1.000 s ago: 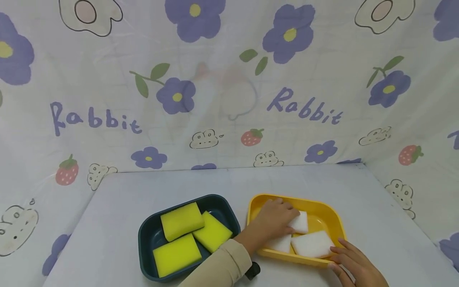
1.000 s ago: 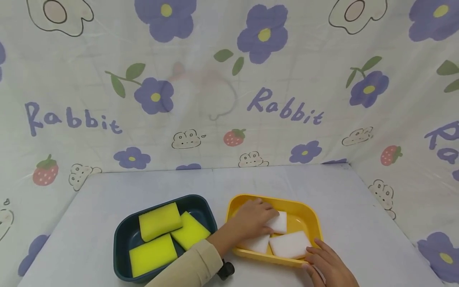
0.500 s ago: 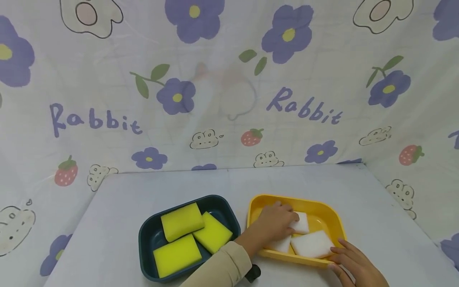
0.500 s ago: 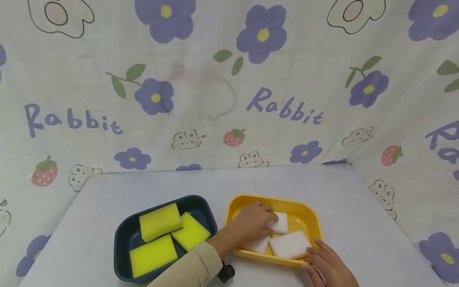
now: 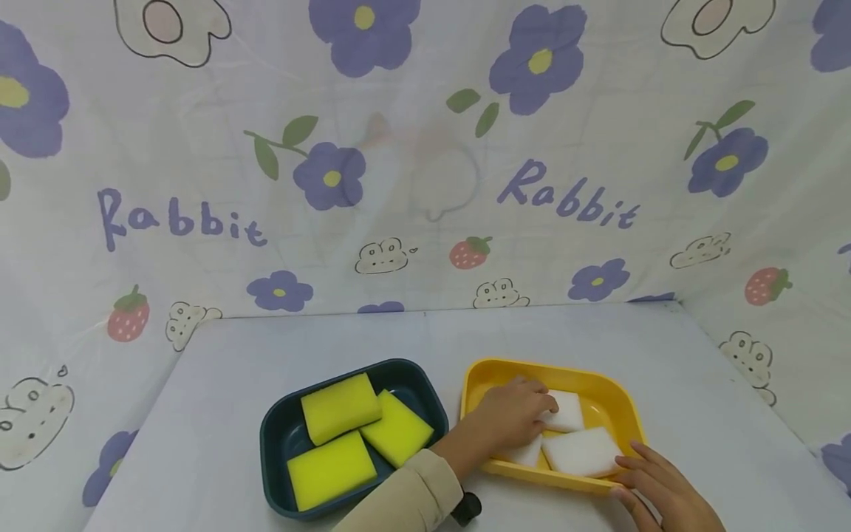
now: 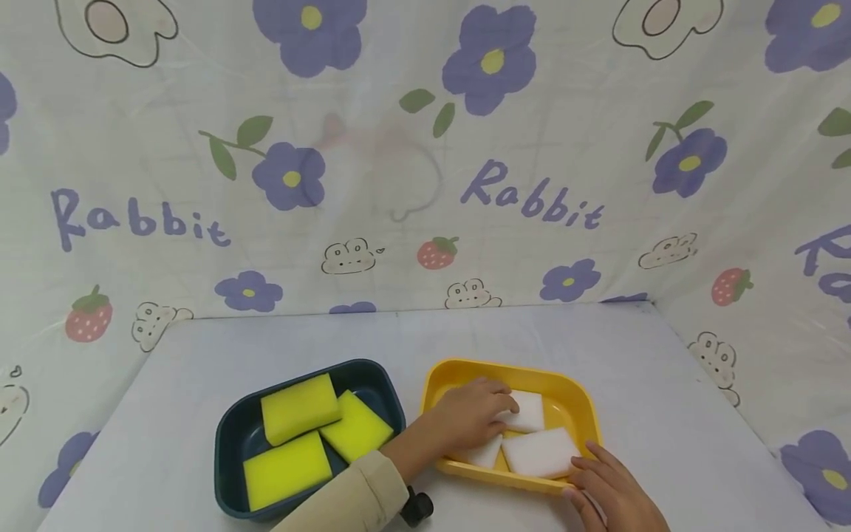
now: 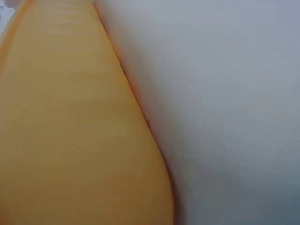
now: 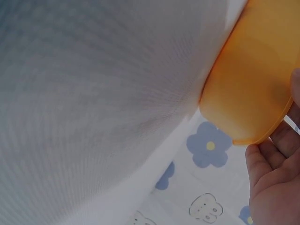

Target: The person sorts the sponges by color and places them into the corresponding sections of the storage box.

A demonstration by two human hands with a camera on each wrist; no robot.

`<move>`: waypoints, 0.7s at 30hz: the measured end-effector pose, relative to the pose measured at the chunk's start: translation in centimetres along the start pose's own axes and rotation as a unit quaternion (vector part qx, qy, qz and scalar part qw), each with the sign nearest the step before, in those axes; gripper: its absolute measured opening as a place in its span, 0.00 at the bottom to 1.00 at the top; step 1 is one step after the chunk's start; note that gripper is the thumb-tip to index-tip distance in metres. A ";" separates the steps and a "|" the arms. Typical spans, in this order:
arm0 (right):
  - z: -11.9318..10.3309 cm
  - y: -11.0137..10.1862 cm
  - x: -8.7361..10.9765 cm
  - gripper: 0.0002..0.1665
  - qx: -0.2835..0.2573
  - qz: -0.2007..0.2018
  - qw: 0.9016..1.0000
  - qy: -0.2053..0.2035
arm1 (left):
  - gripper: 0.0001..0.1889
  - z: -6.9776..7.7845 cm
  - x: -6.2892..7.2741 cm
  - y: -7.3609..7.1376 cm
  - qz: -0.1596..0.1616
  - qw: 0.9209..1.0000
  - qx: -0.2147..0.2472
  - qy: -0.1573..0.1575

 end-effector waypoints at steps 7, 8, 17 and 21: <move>-0.2 0.1 -0.1 0.07 0.001 0.000 1.000 0.002 | 0.16 -1.2 3.4 -1.1 0.052 0.998 -0.043 -0.017; -0.2 0.1 -0.1 0.07 0.001 0.000 1.000 0.003 | 0.17 -1.3 4.0 -1.4 0.057 0.997 -0.046 -0.024; -0.6 0.2 -0.1 0.07 0.007 0.015 1.000 -0.018 | 0.30 -2.7 11.6 -4.8 0.050 0.993 0.013 -0.107; -0.7 0.3 0.0 0.08 0.012 0.027 0.999 -0.031 | 0.38 -3.9 16.6 -5.4 0.015 0.985 0.051 -0.163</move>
Point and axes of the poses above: each hand's wrist, its own x-axis away from the middle knuckle, its own y-axis out of the palm, z = x × y, the point moved 2 cm from there along -x, towards the middle knuckle, and after that the axes turned 8 degrees about y, right-handed, at the moved point
